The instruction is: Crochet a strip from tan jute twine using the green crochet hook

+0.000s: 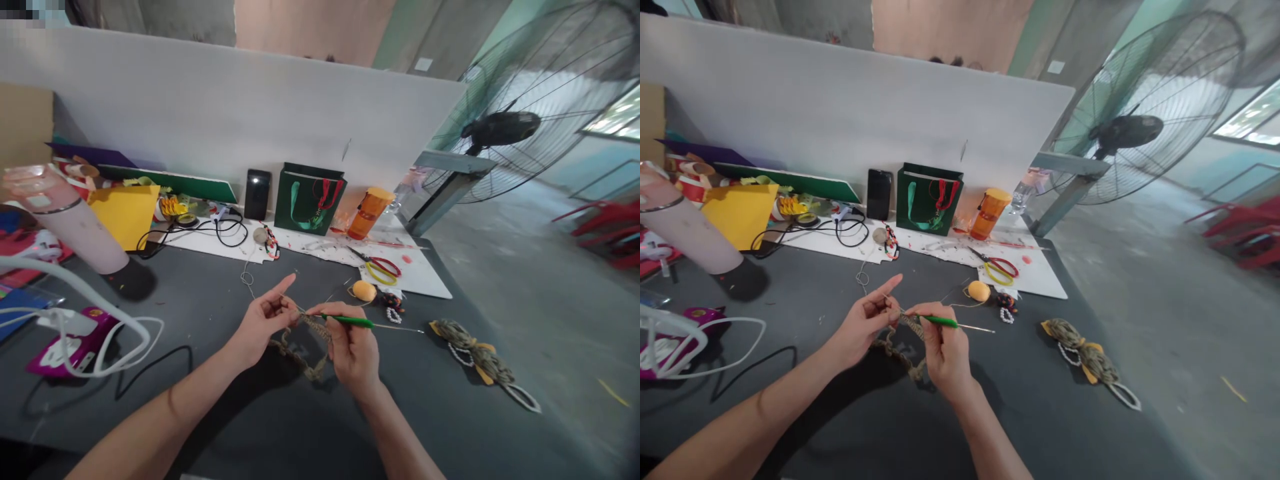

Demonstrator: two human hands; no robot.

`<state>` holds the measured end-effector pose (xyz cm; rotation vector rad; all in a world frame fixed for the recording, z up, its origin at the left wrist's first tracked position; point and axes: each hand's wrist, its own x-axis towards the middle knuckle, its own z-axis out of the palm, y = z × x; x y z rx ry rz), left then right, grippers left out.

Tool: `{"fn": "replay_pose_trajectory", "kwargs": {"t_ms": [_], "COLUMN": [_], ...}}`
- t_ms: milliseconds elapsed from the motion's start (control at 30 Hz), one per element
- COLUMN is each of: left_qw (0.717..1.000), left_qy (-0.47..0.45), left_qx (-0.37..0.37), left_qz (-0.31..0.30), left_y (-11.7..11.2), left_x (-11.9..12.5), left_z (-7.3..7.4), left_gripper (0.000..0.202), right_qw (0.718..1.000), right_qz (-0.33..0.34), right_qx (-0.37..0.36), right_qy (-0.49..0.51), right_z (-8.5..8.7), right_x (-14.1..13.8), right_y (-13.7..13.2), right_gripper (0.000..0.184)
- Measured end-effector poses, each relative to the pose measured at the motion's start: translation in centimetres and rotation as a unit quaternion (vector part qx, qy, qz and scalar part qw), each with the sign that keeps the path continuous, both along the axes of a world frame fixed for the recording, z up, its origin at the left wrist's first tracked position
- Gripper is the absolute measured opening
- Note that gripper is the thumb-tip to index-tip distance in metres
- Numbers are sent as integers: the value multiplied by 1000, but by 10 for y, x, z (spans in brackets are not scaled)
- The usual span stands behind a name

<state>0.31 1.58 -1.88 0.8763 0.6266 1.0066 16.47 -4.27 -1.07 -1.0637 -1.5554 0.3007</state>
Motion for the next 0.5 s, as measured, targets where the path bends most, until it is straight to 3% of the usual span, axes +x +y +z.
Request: {"fn": "replay_pose_trajectory", "kwargs": {"t_ms": [300, 500], "left_qw": [1000, 984], "left_qy": [6, -101], "left_qx": [1, -147], "left_qz": [13, -6], "left_y": [-1, -13], "left_x": [2, 5], "left_z": [3, 6], "left_gripper": [77, 68], "right_qw": [990, 985], "right_qz": [6, 15], "right_qx": [63, 127], "right_qy": [-129, -113], "right_z": [0, 0], "right_x": [-3, -8], "right_y": [4, 1], "right_gripper": [23, 32]}}
